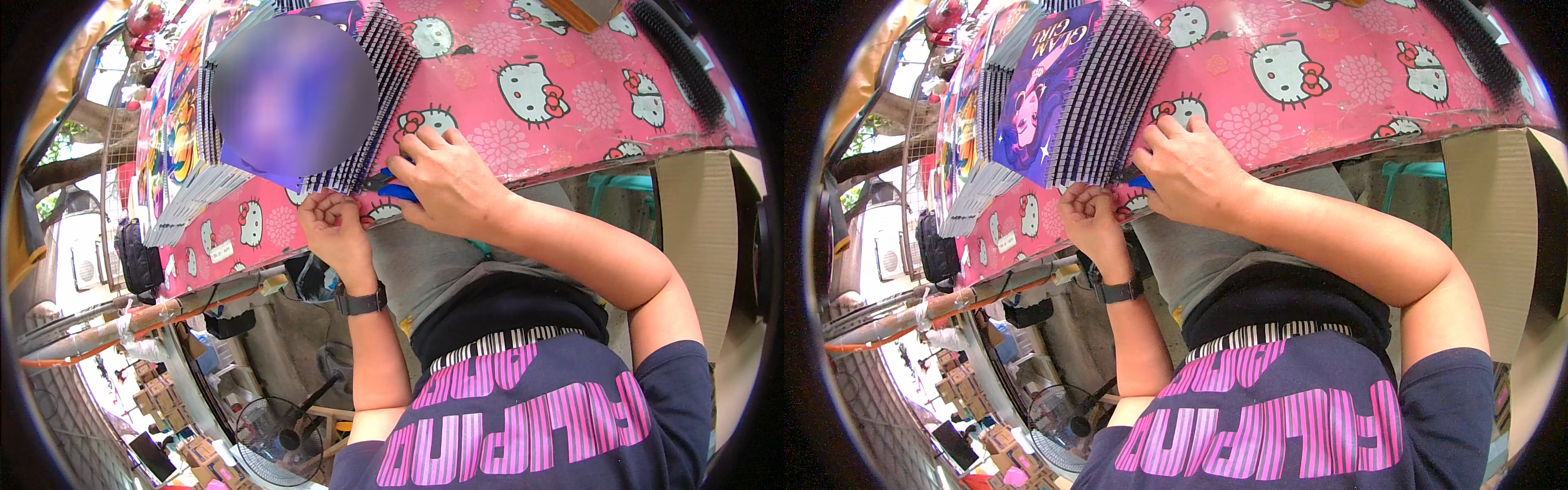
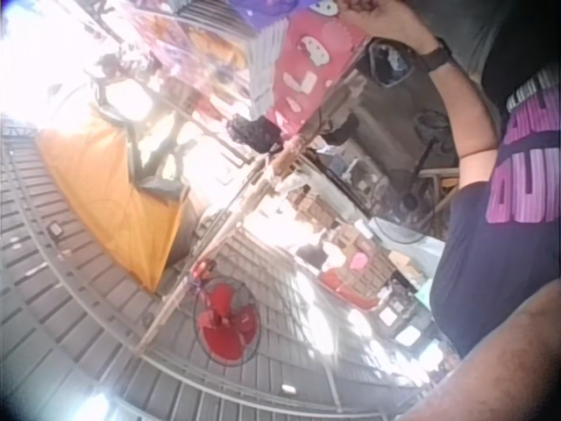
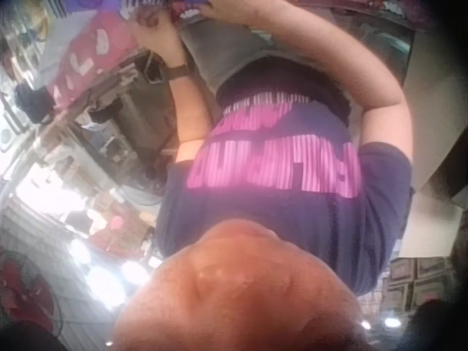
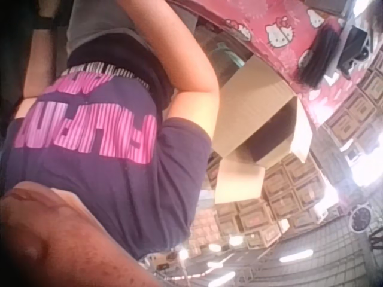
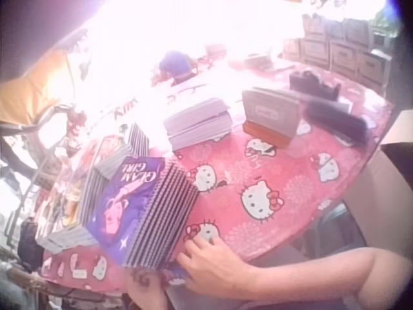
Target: The person cuts the excess wire from the spiral binding of notebooks using a pair of nippers and stacks the notebooks on a table.
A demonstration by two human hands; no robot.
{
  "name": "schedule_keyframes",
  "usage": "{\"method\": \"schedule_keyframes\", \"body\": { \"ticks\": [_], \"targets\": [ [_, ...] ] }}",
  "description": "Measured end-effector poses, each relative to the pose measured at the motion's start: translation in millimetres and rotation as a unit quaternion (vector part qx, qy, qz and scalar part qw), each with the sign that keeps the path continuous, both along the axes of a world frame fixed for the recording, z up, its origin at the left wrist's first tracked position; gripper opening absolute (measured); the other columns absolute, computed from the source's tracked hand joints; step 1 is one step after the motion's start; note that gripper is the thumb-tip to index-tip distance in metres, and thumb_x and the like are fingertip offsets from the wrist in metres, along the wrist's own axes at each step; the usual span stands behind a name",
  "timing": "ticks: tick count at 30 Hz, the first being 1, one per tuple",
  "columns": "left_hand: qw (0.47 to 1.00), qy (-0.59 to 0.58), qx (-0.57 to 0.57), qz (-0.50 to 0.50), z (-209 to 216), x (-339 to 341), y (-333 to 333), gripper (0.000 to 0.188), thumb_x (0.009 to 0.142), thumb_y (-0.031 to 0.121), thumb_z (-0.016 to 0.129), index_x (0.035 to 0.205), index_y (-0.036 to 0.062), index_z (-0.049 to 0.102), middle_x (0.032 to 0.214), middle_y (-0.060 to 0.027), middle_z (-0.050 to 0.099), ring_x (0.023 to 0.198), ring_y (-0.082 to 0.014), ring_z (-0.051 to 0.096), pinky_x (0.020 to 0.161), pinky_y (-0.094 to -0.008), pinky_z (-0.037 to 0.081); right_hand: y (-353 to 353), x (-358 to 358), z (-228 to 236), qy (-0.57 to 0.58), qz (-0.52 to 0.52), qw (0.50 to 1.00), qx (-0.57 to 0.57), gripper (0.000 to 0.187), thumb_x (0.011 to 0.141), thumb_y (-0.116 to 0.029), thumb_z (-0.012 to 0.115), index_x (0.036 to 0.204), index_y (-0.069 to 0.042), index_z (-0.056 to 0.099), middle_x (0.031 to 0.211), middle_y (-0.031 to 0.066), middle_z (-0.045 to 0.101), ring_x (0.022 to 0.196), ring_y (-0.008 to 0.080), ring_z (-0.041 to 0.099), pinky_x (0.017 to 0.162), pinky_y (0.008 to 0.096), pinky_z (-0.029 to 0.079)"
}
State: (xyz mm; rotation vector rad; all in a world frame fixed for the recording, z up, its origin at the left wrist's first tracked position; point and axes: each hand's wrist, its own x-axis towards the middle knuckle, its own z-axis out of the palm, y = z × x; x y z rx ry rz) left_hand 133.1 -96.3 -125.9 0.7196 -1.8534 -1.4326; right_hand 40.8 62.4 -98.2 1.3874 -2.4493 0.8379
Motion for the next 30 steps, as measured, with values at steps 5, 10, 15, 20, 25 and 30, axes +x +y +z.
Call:
{"method": "schedule_keyframes", "body": {
  "ticks": [5,10,15,20,25,30],
  "targets": [
    [0.999,0.019,0.027,-0.003,1.0,-0.6,1.3,0.028,0.079,-0.011,0.055,0.105,-0.0040,0.047,0.091,-0.0117,0.060,0.075,-0.0122,0.060,0.072,-0.0231,0.051,-1.4,1.0,-2.8,0.001,-0.002,1.000,-0.011,0.033,0.071,-0.027,0.071,0.093,-0.006,0.060,0.090,0.0098,0.053,0.092,0.0271,0.053,0.076,0.0398,0.042],
    [0.999,0.024,0.030,-0.007,-0.1,0.5,-0.1,0.028,0.080,-0.011,0.056,0.105,-0.0046,0.048,0.092,-0.0123,0.061,0.076,-0.0124,0.060,0.072,-0.0237,0.052,-2.6,1.0,-2.2,-0.038,0.019,0.999,-0.007,0.032,0.071,-0.026,0.071,0.093,-0.006,0.061,0.090,0.0101,0.054,0.092,0.0278,0.054,0.077,0.0396,0.044],
    [0.999,-0.019,-0.049,-0.010,3.9,2.8,2.6,0.031,0.080,-0.007,0.061,0.108,-0.0040,0.050,0.094,-0.0121,0.063,0.074,-0.0116,0.060,0.069,-0.0235,0.051,-3.3,-1.4,11.5,-0.145,0.029,0.988,0.041,0.032,0.073,-0.026,0.071,0.095,-0.005,0.061,0.093,0.0110,0.055,0.096,0.0293,0.054,0.080,0.0404,0.044],
    [0.987,-0.086,-0.137,-0.014,8.7,11.7,12.4,0.035,0.079,-0.001,0.069,0.109,-0.0024,0.052,0.095,-0.0113,0.064,0.070,-0.0109,0.059,0.066,-0.0235,0.050,0.3,2.7,13.4,-0.070,-0.005,0.997,0.034,0.033,0.072,-0.026,0.071,0.095,-0.004,0.061,0.098,0.0121,0.055,0.102,0.0291,0.052,0.083,0.0419,0.042],
    [0.977,-0.065,-0.203,-0.017,1.2,17.4,12.7,0.028,0.081,0.003,0.072,0.105,-0.0025,0.058,0.096,-0.0092,0.064,0.072,-0.0106,0.061,0.063,-0.0243,0.052,-3.8,2.7,12.2,-0.080,0.012,0.996,0.031,0.034,0.073,-0.027,0.071,0.096,-0.004,0.062,0.095,0.0135,0.057,0.098,0.0311,0.055,0.080,0.0431,0.045],
    [0.956,-0.083,-0.278,-0.038,-7.3,22.5,6.4,0.020,0.080,0.006,0.070,0.099,0.0019,0.068,0.098,-0.0119,0.061,0.085,-0.0249,0.059,0.073,-0.0333,0.049,-10.2,-29.8,36.6,-0.296,0.067,0.938,0.170,0.031,0.079,-0.029,0.063,0.086,0.002,0.065,0.075,0.0183,0.065,0.076,0.0320,0.065,0.072,0.0426,0.052]
  ]
}}
